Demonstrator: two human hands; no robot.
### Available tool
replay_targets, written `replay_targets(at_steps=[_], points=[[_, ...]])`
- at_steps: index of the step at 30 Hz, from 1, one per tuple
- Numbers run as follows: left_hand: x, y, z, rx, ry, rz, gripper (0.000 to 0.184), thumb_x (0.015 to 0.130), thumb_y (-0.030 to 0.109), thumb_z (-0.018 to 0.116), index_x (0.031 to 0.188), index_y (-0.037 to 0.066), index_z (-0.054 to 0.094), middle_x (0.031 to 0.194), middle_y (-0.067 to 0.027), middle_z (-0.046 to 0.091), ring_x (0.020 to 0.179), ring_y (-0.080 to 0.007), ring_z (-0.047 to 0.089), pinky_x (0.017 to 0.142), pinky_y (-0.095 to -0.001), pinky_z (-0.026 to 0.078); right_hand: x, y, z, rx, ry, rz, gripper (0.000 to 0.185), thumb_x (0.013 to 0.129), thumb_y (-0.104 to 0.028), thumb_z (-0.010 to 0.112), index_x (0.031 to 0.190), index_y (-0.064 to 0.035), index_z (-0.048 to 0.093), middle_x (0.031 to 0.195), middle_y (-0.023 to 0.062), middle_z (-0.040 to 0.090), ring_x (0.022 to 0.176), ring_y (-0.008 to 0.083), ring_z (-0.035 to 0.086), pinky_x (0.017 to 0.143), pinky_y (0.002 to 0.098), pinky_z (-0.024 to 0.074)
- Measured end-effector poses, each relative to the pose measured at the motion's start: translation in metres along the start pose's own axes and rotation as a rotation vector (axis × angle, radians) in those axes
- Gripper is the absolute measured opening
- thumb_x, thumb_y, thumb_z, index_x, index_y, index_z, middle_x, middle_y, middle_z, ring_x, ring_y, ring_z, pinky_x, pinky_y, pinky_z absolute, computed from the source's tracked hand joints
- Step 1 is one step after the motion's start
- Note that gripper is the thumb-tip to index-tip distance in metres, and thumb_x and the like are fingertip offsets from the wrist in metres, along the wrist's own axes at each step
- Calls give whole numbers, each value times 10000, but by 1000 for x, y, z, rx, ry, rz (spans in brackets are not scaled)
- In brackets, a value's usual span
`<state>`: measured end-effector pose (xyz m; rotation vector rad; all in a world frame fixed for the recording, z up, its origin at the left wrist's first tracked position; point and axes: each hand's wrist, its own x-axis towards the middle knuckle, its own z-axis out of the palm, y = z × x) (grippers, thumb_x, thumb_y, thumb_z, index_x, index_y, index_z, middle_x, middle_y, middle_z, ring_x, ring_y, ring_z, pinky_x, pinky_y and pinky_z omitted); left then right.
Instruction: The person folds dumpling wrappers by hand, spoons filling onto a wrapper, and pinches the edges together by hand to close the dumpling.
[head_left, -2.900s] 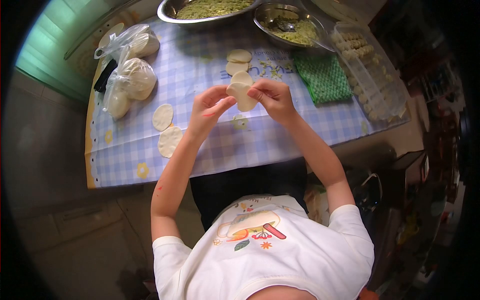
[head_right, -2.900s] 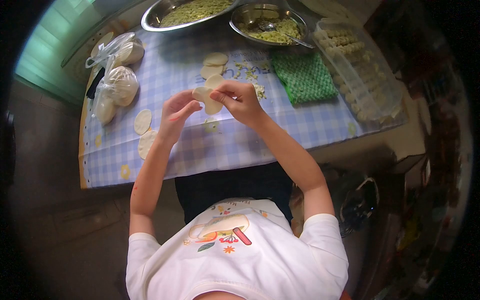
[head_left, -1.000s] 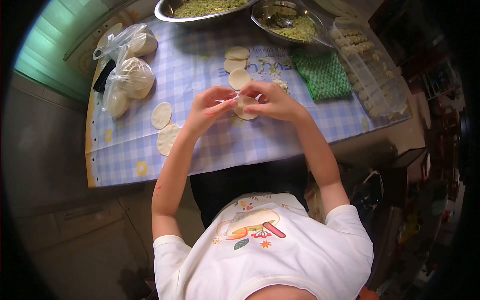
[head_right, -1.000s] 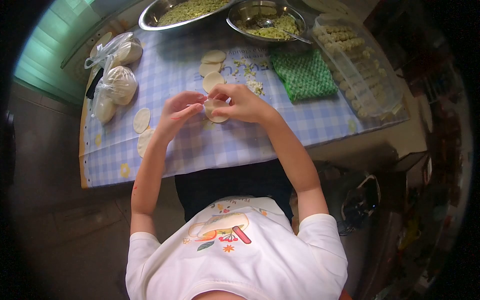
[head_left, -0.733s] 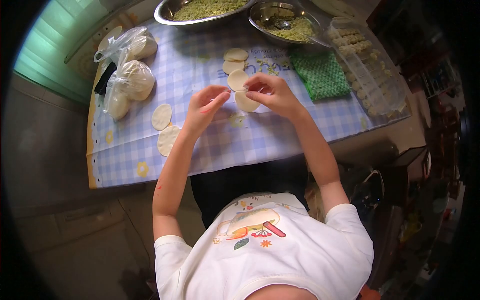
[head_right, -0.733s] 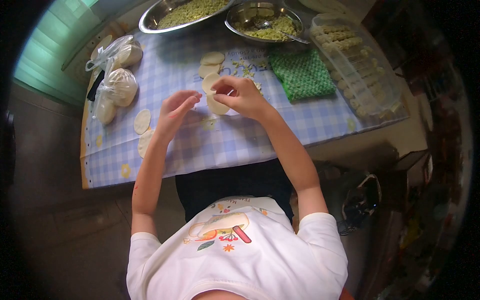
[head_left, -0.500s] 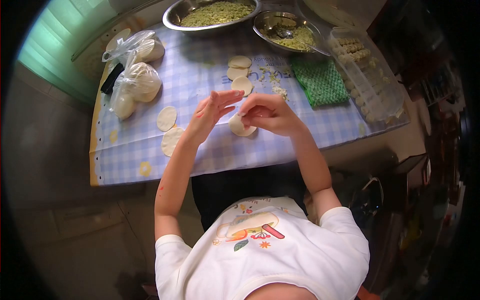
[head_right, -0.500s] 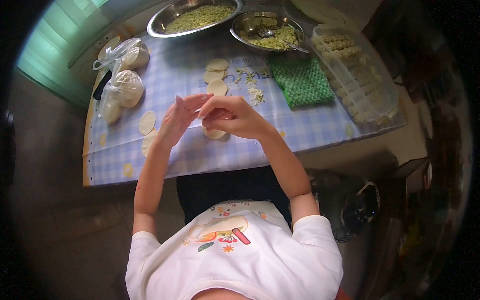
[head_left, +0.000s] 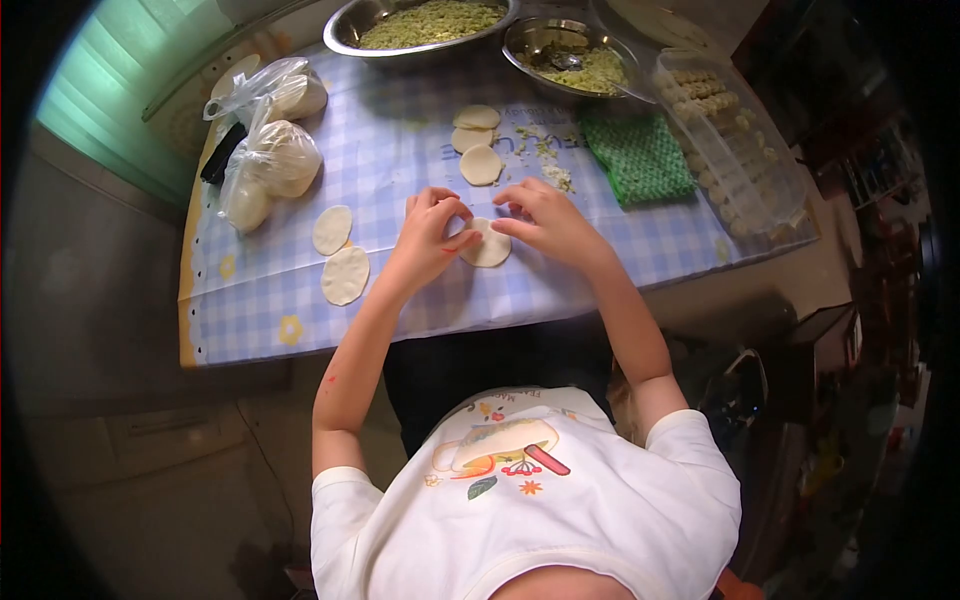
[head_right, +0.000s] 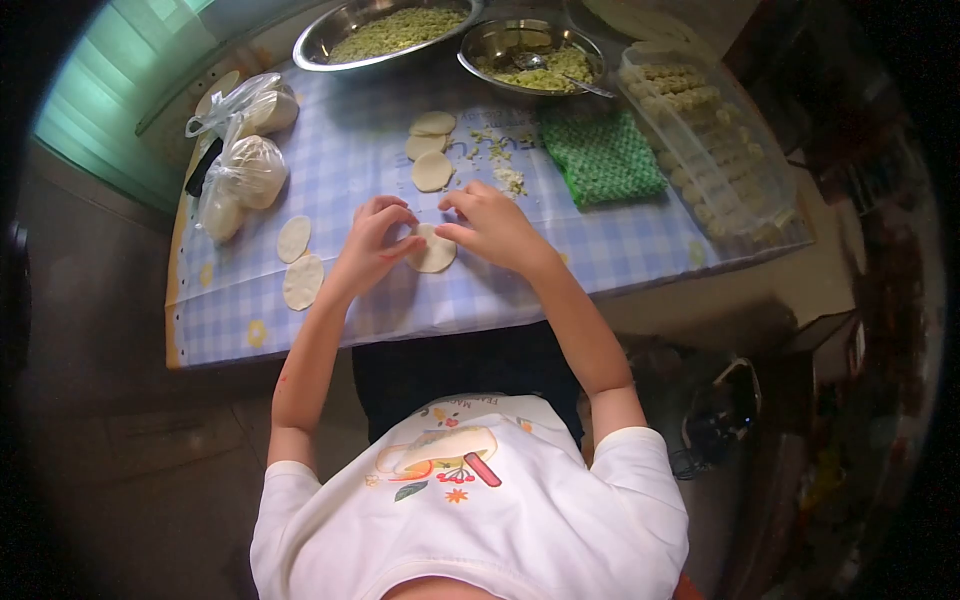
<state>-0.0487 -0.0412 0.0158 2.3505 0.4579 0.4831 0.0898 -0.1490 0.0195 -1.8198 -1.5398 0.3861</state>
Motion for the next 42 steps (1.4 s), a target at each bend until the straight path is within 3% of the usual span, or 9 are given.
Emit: replay_targets(at_steps=[10, 19, 24, 27, 29, 30, 34, 38, 42], points=[[-23, 31, -26, -488, -81, 85, 118, 664, 16, 538, 732, 2, 442, 647, -55, 515, 611, -92, 486, 567, -205, 388, -5, -16, -16, 342, -86, -267, 340, 630, -221, 584, 902, -43, 485, 858, 82, 480, 820, 159, 456, 688, 255, 368], [-124, -31, -91, -1183, 969, -498, 79, 734, 72, 449, 794, 22, 436, 816, -103, 498, 776, -154, 495, 668, -241, 413, -19, 6, -2, 589, 40, 101, 242, 658, -175, 565, 832, -15, 512, 773, 63, 540, 730, 122, 505, 650, 225, 389], [-137, -45, -137, 246, 1295, -19, 124, 759, 25, 387, 869, -18, 423, 895, -125, 494, 832, -183, 485, 716, -277, 397, -18, -5, -1, 443, 131, 125, 213, 665, -154, 557, 819, -13, 516, 723, 71, 546, 677, 120, 513, 614, 219, 398], [-126, -45, -128, 617, 1033, 36, 159, 764, -2, 356, 907, -31, 420, 954, -134, 478, 838, -185, 486, 726, -269, 385, -17, -7, 0, 396, 241, 112, 180, 669, -140, 550, 790, -10, 523, 700, 68, 547, 637, 115, 512, 585, 213, 398], [-123, -58, -108, 792, 267, -624, 222, 695, -49, 410, 915, -29, 437, 881, -169, 497, 815, -268, 488, 705, -284, 392, -20, -4, 0, 345, 290, 97, 163, 670, -133, 547, 770, -6, 526, 689, 63, 546, 620, 111, 509, 569, 211, 395], [-118, -66, -98, 754, 298, 123, 208, 654, -55, 440, 858, -27, 467, 812, -159, 517, 788, -290, 495, 669, -298, 402, -21, -2, 1, 332, 305, 90, 157, 670, -130, 546, 762, -4, 527, 686, 60, 545, 617, 108, 507, 563, 210, 393], [-135, -35, -97, 581, 617, 173, 157, 637, -71, 460, 781, -16, 490, 790, -134, 533, 756, -279, 517, 662, -310, 401, -20, -3, 1, 351, 337, 137, 138, 669, -116, 541, 744, -1, 527, 667, 50, 541, 610, 101, 503, 547, 207, 384], [-179, -47, -90, 589, 1276, -225, 80, 714, 2, 457, 773, -15, 509, 737, -98, 541, 653, -188, 518, 628, -267, 397, -18, -7, 4, 246, 313, 117, 140, 662, -118, 545, 742, -4, 530, 659, 62, 540, 592, 111, 507, 529, 210, 385], [-231, -115, -138, 235, 1212, -493, 197, 723, 145, 501, 807, -33, 510, 758, -95, 528, 683, -151, 492, 622, -244, 383, -18, -9, 4, 213, 246, 70, 146, 661, -121, 545, 742, 0, 529, 661, 68, 540, 593, 120, 516, 532, 211, 387]])
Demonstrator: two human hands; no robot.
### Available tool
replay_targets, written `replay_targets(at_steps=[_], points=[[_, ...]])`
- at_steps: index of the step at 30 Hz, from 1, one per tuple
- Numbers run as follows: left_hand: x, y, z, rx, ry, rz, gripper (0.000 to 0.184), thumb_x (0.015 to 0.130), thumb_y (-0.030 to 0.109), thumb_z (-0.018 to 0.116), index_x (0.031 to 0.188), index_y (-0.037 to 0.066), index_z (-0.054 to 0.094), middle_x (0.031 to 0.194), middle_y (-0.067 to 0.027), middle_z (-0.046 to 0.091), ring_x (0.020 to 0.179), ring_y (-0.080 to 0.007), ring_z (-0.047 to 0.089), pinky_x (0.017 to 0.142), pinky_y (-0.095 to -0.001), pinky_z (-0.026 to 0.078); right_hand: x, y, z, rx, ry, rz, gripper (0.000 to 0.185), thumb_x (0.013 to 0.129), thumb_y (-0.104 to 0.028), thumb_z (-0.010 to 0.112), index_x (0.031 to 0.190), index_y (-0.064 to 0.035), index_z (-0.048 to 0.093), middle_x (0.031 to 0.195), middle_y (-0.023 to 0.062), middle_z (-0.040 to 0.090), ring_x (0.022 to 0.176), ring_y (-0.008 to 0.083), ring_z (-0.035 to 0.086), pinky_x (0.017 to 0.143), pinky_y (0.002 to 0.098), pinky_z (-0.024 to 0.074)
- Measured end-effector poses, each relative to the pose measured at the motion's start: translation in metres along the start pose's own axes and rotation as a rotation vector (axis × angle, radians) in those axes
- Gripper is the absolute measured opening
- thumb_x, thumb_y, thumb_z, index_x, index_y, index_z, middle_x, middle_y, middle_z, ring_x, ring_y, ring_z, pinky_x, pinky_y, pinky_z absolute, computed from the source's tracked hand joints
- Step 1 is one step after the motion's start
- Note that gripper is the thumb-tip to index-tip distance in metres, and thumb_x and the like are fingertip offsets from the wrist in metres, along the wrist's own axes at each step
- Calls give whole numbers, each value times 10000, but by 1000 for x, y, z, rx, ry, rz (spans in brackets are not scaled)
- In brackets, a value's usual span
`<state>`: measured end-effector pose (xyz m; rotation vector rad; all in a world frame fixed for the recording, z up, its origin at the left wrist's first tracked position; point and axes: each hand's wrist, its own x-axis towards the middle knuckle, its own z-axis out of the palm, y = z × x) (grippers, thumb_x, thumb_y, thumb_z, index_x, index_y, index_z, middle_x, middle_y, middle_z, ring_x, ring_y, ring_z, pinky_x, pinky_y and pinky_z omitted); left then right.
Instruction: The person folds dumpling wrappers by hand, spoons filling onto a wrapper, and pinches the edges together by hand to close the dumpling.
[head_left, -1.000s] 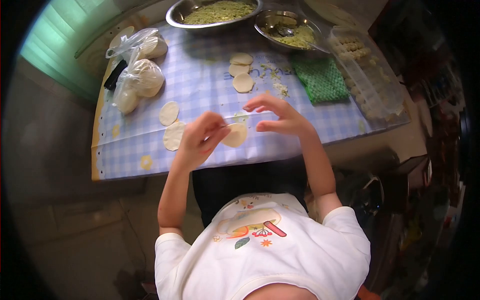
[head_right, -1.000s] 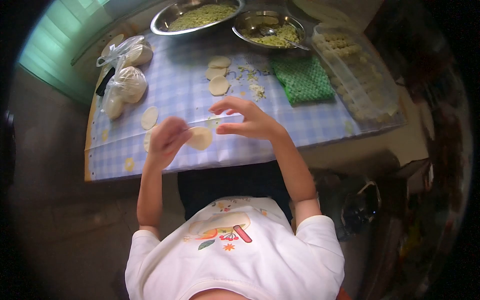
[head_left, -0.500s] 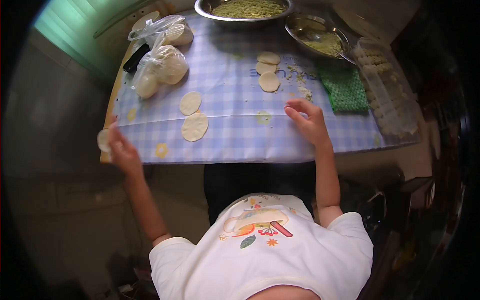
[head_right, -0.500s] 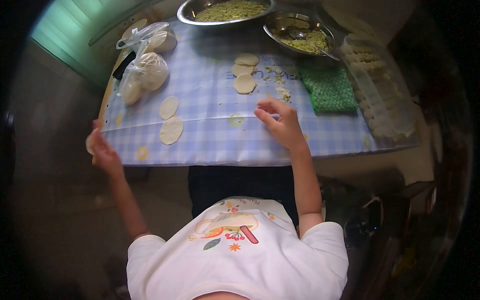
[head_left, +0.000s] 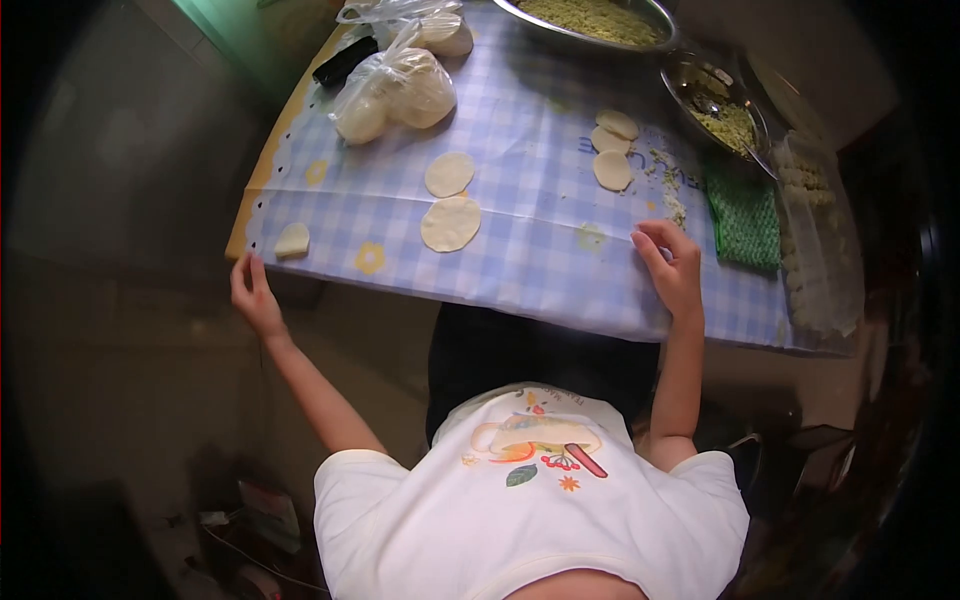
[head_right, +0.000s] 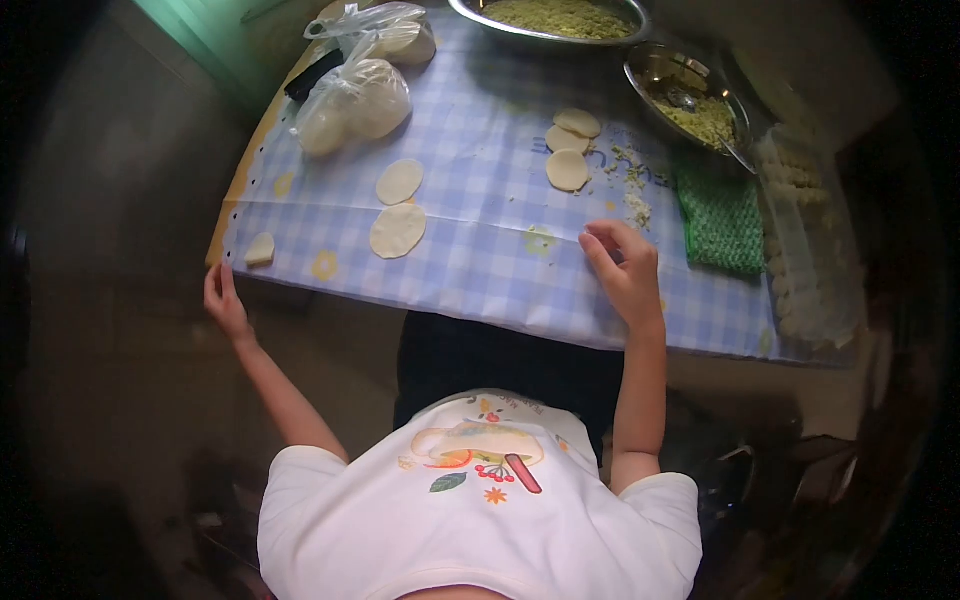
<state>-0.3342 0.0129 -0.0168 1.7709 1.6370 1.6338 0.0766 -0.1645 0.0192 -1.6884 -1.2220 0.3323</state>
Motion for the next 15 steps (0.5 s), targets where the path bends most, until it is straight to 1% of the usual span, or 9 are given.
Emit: replay_targets(at_steps=[1, 3, 4, 5, 6, 8, 9, 12, 15], points=[[10, -12, -4, -67, -127, -43, 231, 720, 176, 512, 813, -36, 509, 762, -98, 524, 693, -152, 488, 619, -242, 382, -1, -1, 0, -16, -16, -5, 147, 663, -122, 544, 741, 1, 528, 661, 68, 541, 594, 119, 515, 534, 211, 387], [25, -11, -3, 83, -295, -104, 258, 713, 206, 520, 824, -26, 509, 772, -108, 514, 690, -150, 479, 617, -239, 375, 0, -1, 0, -42, -34, -16, 149, 666, -125, 543, 739, 4, 527, 662, 69, 541, 597, 118, 514, 537, 210, 387], [31, -9, -2, 159, -381, -132, 271, 709, 221, 524, 829, -22, 508, 777, -113, 509, 689, -150, 475, 616, -238, 372, 0, -2, 0, -36, -23, 11, 149, 668, -125, 542, 740, 5, 526, 661, 69, 540, 597, 117, 514, 537, 209, 387], [37, -5, -2, 176, -541, -180, 321, 663, 266, 569, 822, -6, 508, 764, -114, 494, 665, -156, 460, 608, -246, 370, -1, -3, 0, -29, -14, 40, 149, 670, -124, 540, 740, 6, 525, 660, 69, 540, 598, 116, 513, 537, 209, 387], [35, -2, 0, 251, -493, -128, 332, 644, 269, 585, 815, -3, 505, 754, -107, 487, 657, -157, 454, 602, -246, 369, -2, -3, 1, -22, -6, 72, 149, 672, -123, 539, 740, 8, 524, 659, 68, 540, 599, 115, 513, 537, 209, 387], [23, 7, 10, 394, -392, -24, 356, 606, 276, 616, 803, 2, 501, 735, -93, 472, 641, -159, 442, 590, -245, 367, -2, -1, 1, -2, -11, 54, 146, 673, -118, 537, 744, 9, 522, 656, 67, 539, 595, 111, 510, 535, 208, 387], [21, 16, 12, 404, -376, -19, 383, 563, 275, 645, 777, -1, 488, 701, -66, 447, 625, -151, 416, 575, -241, 364, -2, 0, 1, 6, -12, 44, 145, 673, -115, 536, 745, 9, 521, 655, 67, 539, 594, 108, 508, 535, 207, 386], [22, 11, 14, 266, -474, -178, 355, 572, 236, 643, 782, 5, 473, 683, -43, 430, 607, -126, 392, 566, -224, 355, -2, -1, 0, 6, -16, 25, 139, 672, -106, 536, 750, 8, 521, 652, 66, 536, 586, 106, 505, 530, 203, 385], [19, 23, 13, 100, -468, -259, 327, 579, 185, 639, 783, 5, 458, 675, -23, 419, 593, -100, 374, 553, -210, 348, -1, 0, 0, -2, -17, 23, 139, 669, -101, 538, 750, 10, 520, 655, 65, 535, 581, 103, 500, 527, 202, 385]])
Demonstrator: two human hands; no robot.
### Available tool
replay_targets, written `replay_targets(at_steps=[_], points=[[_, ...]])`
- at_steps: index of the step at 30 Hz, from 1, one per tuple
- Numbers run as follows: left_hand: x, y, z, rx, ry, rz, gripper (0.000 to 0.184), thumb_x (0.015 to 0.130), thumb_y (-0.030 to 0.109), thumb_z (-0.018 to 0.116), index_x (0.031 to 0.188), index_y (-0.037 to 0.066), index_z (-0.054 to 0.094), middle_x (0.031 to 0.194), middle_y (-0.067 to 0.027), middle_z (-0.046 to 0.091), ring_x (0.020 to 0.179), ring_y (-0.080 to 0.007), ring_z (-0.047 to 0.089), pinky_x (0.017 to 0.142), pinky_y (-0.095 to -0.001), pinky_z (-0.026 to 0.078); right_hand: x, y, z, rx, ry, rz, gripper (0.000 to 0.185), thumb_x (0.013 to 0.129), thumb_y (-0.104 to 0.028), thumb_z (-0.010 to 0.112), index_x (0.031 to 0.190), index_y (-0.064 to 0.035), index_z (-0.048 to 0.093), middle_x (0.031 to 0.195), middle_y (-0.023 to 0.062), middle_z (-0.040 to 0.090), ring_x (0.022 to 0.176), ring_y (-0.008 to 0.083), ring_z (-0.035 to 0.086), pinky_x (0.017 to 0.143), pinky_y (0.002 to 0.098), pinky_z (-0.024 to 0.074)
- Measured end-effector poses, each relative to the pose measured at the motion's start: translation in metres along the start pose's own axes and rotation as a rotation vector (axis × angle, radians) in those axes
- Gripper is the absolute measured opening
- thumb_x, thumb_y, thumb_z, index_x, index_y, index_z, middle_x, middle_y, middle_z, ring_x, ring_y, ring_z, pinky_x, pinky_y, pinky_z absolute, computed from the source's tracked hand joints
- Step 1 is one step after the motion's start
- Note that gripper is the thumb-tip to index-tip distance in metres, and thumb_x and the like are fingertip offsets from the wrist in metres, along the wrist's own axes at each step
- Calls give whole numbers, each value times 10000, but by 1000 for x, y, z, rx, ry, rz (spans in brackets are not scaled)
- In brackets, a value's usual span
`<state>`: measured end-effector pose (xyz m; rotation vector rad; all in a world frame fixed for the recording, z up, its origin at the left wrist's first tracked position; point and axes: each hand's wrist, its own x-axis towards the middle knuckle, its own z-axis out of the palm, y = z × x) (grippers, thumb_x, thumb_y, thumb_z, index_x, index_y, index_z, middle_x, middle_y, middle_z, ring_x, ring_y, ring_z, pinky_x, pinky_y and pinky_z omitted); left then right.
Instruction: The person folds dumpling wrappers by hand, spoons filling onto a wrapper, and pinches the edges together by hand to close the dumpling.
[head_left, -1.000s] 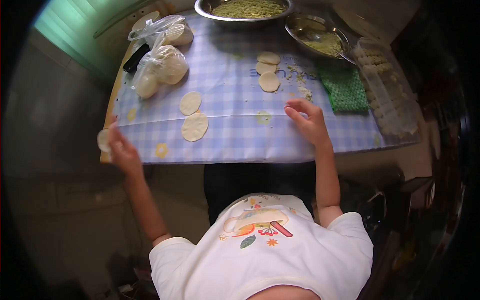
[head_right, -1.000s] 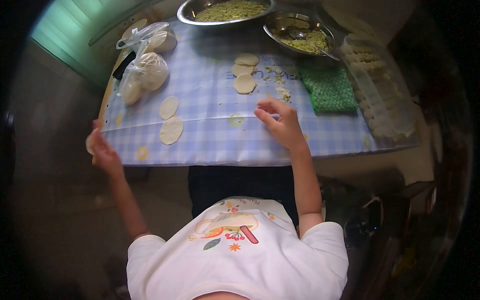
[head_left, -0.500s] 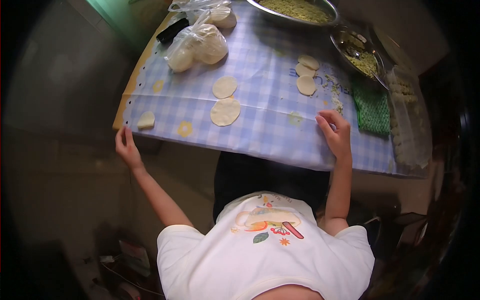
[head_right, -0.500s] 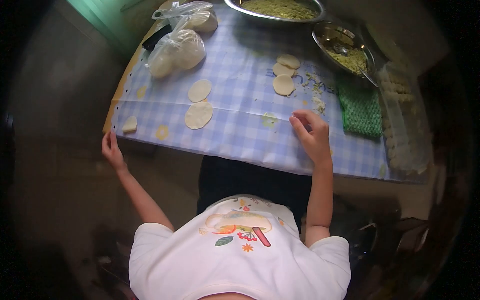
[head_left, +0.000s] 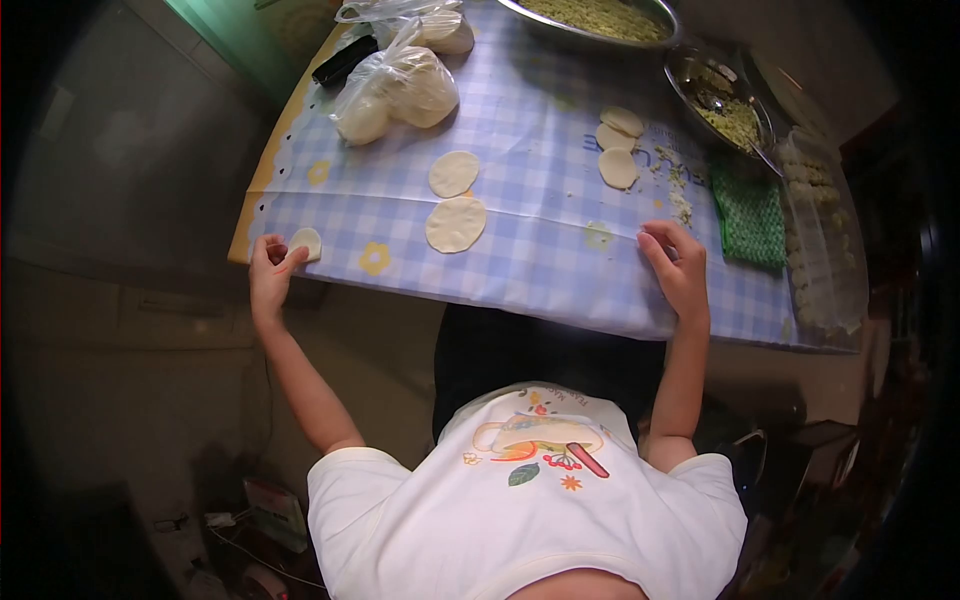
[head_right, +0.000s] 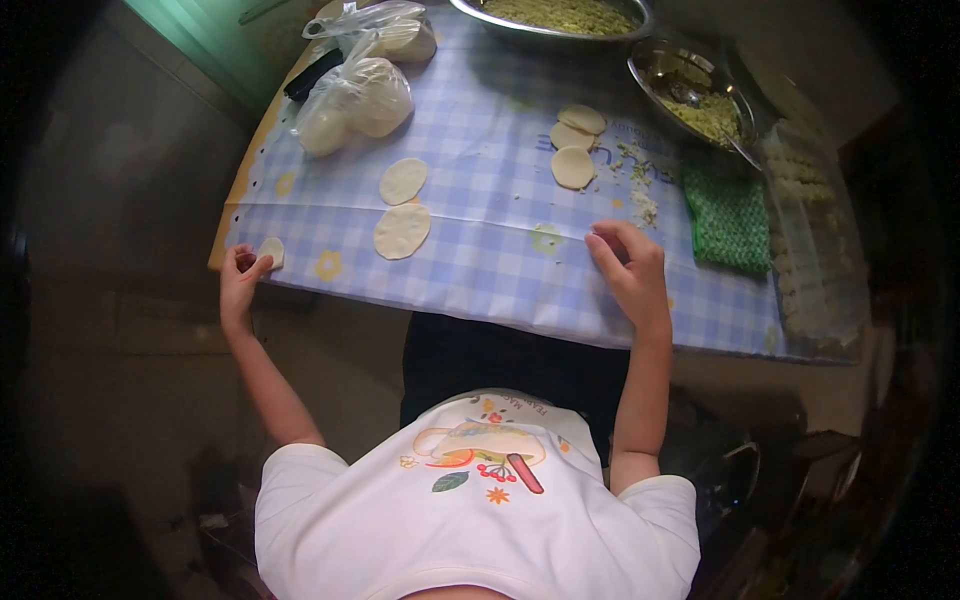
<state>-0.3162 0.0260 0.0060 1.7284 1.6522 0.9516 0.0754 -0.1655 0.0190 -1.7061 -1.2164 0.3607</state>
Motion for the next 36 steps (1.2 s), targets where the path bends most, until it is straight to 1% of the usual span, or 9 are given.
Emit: replay_targets(at_steps=[9, 15, 18, 21, 24, 27, 31, 33, 36], points=[[12, -8, -8, -160, -350, -78, 248, 595, 101, 611, 768, 32, 447, 654, -3, 409, 594, -75, 378, 542, -187, 334, 0, 1, 0, 12, -34, 7, 141, 659, -90, 544, 756, 9, 520, 671, 65, 534, 591, 109, 503, 536, 206, 388], [18, 18, -9, 30, -377, -69, 234, 576, 71, 606, 727, 43, 430, 645, -5, 404, 572, -68, 383, 528, -181, 331, 0, 0, -1, -12, -32, -14, 143, 650, -83, 545, 757, 7, 519, 674, 70, 535, 594, 116, 507, 538, 205, 388], [26, 20, -9, 6, -515, -86, 225, 558, 49, 602, 687, 40, 417, 608, 7, 399, 549, -62, 379, 498, -179, 321, 0, -2, -1, -9, -39, 2, 143, 648, -85, 546, 755, 6, 519, 675, 73, 536, 597, 121, 512, 541, 209, 393], [35, 24, -11, 135, -656, 2, 197, 554, 14, 577, 667, 41, 418, 569, 22, 386, 541, -58, 385, 481, -174, 315, 0, -1, -1, 21, -34, -4, 147, 647, -89, 547, 756, 6, 518, 674, 75, 536, 604, 122, 517, 544, 213, 399], [37, 23, -12, 149, -668, -21, 166, 560, -3, 555, 641, 44, 417, 565, 24, 399, 549, -53, 399, 486, -175, 326, 0, 1, -1, 19, -36, -3, 148, 647, -87, 547, 757, 7, 518, 674, 77, 536, 609, 125, 520, 547, 214, 402], [37, 32, -14, 76, -724, -138, 164, 569, 12, 569, 635, 38, 421, 576, 11, 425, 549, -50, 404, 488, -171, 325, -1, 0, -2, 25, -43, 5, 148, 646, -86, 546, 754, 11, 516, 673, 77, 536, 607, 126, 519, 546, 214, 402], [41, 44, -10, -8, -778, -6, 132, 608, 17, 561, 689, 9, 457, 599, 1, 447, 574, -62, 428, 519, -171, 341, 0, 1, -2, 27, -51, 2, 148, 647, -86, 547, 752, 13, 514, 677, 77, 532, 608, 129, 519, 547, 214, 402], [28, 84, -8, -35, -792, 69, 116, 631, 10, 547, 719, -4, 473, 613, 1, 449, 600, -70, 441, 542, -174, 351, 0, 3, -2, 41, -60, 1, 149, 647, -85, 548, 753, 13, 512, 681, 76, 531, 610, 131, 520, 548, 216, 403], [15, 109, 8, 129, -481, 478, 78, 659, -4, 510, 733, -1, 487, 675, -54, 490, 627, -133, 488, 573, -223, 386, 0, 1, -2, 41, -62, -5, 148, 649, -82, 547, 756, 14, 509, 689, 79, 527, 620, 133, 522, 550, 217, 405]])
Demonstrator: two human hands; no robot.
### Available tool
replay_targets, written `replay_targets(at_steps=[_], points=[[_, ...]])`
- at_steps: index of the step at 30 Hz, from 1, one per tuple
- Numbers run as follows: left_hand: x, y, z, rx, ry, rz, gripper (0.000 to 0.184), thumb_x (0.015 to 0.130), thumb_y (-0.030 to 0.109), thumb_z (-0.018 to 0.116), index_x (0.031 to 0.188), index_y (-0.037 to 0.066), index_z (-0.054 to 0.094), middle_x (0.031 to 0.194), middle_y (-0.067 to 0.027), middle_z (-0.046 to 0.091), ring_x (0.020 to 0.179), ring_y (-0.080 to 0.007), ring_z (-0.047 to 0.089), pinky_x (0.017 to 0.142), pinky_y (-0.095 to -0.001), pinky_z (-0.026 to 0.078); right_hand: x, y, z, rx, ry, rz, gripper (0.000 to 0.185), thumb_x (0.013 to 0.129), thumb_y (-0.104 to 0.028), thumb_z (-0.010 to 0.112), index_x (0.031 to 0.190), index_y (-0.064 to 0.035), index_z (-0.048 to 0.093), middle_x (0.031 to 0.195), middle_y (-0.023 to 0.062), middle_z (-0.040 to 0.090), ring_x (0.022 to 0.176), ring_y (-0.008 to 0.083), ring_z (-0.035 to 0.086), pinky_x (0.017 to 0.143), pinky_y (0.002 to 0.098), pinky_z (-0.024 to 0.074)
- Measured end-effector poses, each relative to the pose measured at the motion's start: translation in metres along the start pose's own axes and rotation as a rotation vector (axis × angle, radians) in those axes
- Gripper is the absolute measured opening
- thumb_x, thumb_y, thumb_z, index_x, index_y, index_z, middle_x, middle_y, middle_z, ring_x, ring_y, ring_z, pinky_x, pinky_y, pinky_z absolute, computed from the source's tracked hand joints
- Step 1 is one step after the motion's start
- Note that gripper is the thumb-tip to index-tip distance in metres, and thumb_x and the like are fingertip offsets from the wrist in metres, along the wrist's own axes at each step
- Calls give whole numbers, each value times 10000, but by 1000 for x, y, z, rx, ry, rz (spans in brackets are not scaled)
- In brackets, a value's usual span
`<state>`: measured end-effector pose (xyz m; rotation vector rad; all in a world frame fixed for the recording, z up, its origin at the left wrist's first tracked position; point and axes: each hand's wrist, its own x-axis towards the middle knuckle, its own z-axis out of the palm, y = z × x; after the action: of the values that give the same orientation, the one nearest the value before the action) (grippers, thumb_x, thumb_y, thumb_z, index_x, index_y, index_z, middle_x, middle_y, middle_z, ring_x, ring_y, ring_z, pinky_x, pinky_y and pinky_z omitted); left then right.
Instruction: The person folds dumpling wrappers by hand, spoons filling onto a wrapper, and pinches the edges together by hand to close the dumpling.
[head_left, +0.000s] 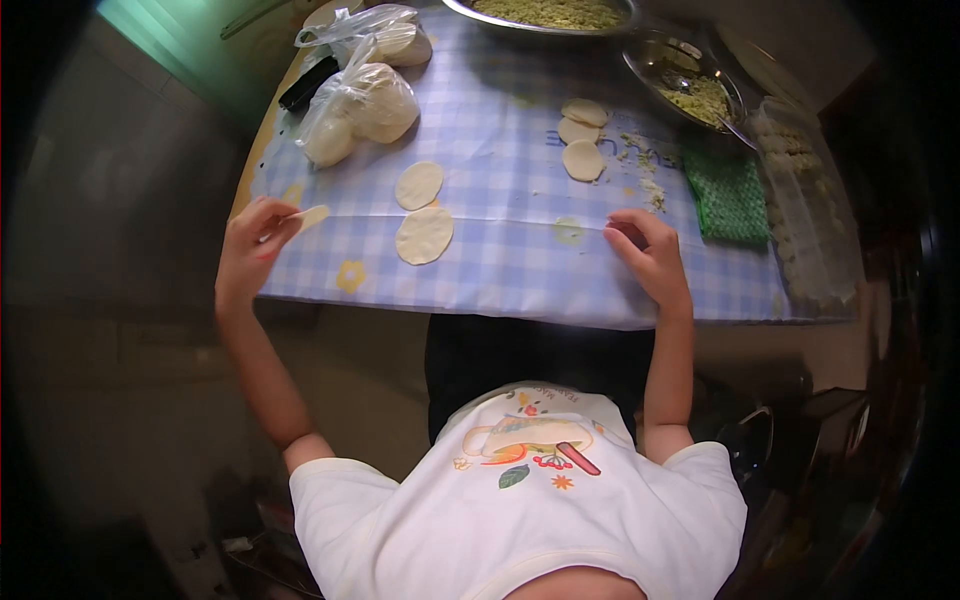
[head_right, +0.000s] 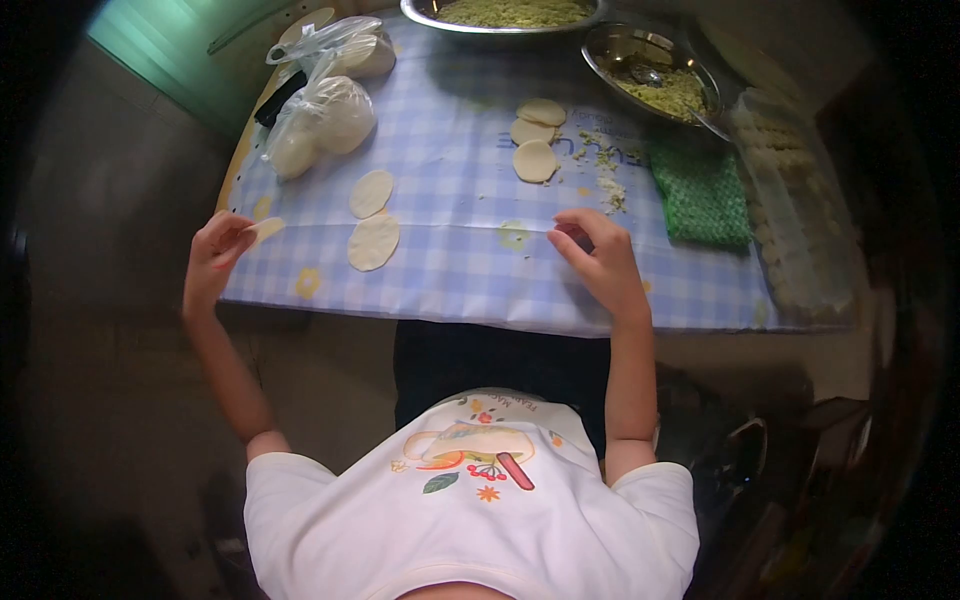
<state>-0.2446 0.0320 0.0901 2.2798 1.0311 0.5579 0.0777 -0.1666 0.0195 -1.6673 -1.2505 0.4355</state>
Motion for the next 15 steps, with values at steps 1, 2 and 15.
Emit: replay_targets(at_steps=[1, 2, 15], points=[[2, 14, 10, 131, 117, 117, 70, 661, -1, 507, 729, 1, 487, 687, -68, 497, 628, -149, 495, 575, -233, 392, 0, 0, 0, 8, -3, 1, 148, 650, -81, 545, 757, 15, 509, 689, 80, 526, 623, 133, 522, 551, 217, 406], [4, 21, 26, 218, 194, 212, 69, 656, -3, 496, 721, 10, 476, 717, -103, 498, 639, -225, 502, 583, -259, 404, 1, 1, 0, 17, -3, 0, 148, 651, -79, 544, 758, 16, 508, 690, 82, 526, 626, 134, 523, 552, 216, 406], [-8, 17, 48, 371, 556, 323, 280, 692, 72, 484, 958, 8, 420, 1061, -155, 392, 981, -279, 367, 807, -329, 298, -1, 2, 0, 4, 11, 17, 152, 671, -99, 523, 769, 16, 509, 700, 91, 528, 640, 147, 526, 563, 222, 410]])
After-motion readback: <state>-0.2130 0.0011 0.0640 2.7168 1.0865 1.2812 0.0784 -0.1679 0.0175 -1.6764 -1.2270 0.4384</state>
